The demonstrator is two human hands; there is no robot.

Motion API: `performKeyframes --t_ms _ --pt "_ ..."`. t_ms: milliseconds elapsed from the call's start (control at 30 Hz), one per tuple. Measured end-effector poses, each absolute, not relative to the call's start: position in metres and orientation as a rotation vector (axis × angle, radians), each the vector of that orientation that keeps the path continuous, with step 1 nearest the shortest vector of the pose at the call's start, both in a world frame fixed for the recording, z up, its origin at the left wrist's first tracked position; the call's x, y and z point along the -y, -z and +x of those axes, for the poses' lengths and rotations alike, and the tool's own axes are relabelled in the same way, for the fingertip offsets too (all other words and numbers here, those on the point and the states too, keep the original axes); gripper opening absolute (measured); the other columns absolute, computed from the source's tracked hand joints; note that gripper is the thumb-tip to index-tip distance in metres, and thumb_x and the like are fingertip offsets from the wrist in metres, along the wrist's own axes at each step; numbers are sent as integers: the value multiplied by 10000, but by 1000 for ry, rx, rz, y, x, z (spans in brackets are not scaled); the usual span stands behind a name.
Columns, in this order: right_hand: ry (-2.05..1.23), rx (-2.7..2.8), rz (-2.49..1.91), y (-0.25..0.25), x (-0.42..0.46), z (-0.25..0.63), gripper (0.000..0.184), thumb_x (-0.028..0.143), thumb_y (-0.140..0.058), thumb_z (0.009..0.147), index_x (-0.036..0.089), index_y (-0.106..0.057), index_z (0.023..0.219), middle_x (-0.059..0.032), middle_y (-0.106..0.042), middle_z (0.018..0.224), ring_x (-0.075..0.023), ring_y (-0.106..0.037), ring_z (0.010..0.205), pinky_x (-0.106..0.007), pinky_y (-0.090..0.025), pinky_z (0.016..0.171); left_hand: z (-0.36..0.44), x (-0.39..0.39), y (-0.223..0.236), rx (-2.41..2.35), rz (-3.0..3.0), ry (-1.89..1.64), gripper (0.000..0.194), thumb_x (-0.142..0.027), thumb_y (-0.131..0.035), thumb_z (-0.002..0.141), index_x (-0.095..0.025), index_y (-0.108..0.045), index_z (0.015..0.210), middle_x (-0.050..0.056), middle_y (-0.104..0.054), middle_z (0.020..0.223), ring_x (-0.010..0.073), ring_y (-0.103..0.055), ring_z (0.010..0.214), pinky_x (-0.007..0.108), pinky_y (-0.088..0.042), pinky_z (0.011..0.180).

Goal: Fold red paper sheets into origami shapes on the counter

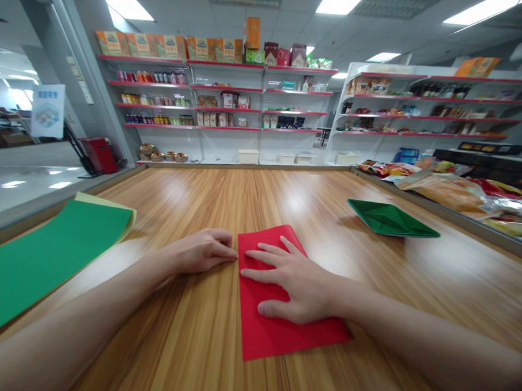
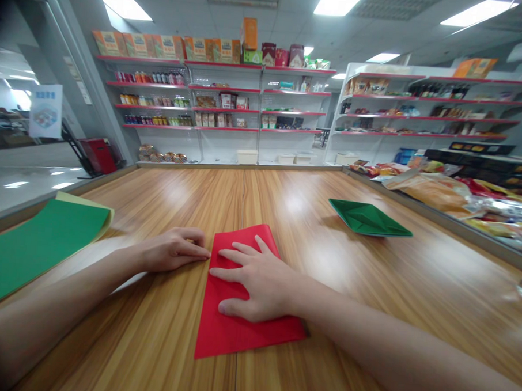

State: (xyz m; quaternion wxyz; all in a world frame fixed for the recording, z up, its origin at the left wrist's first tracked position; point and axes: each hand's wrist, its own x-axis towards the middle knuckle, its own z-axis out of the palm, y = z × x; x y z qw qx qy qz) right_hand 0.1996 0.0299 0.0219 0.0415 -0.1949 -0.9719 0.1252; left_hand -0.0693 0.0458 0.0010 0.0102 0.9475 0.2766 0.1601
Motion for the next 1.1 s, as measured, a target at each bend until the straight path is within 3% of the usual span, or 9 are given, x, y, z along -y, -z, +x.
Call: performKeyframes --t_ms 633,1100 --pt "-387 2958 -588 -22 -29 200 622 556 -504 836 301 -393 1393 -92 -337 1473 -340 -237 1369 -608 -70 1077 -70 -47 0 -847 2951 -517 265 -233 -470 927 -203 -731 960 57 -582 785 130 -552 700 220 -422 643" --pt "-382 2970 -608 -23 -29 199 624 563 -494 836 300 -394 1392 -102 -339 1471 -342 -222 1372 -609 -80 1072 -66 -45 -5 -845 2892 -545 255 -220 -476 920 -209 -729 946 77 -576 936 131 -563 792 242 -474 734"
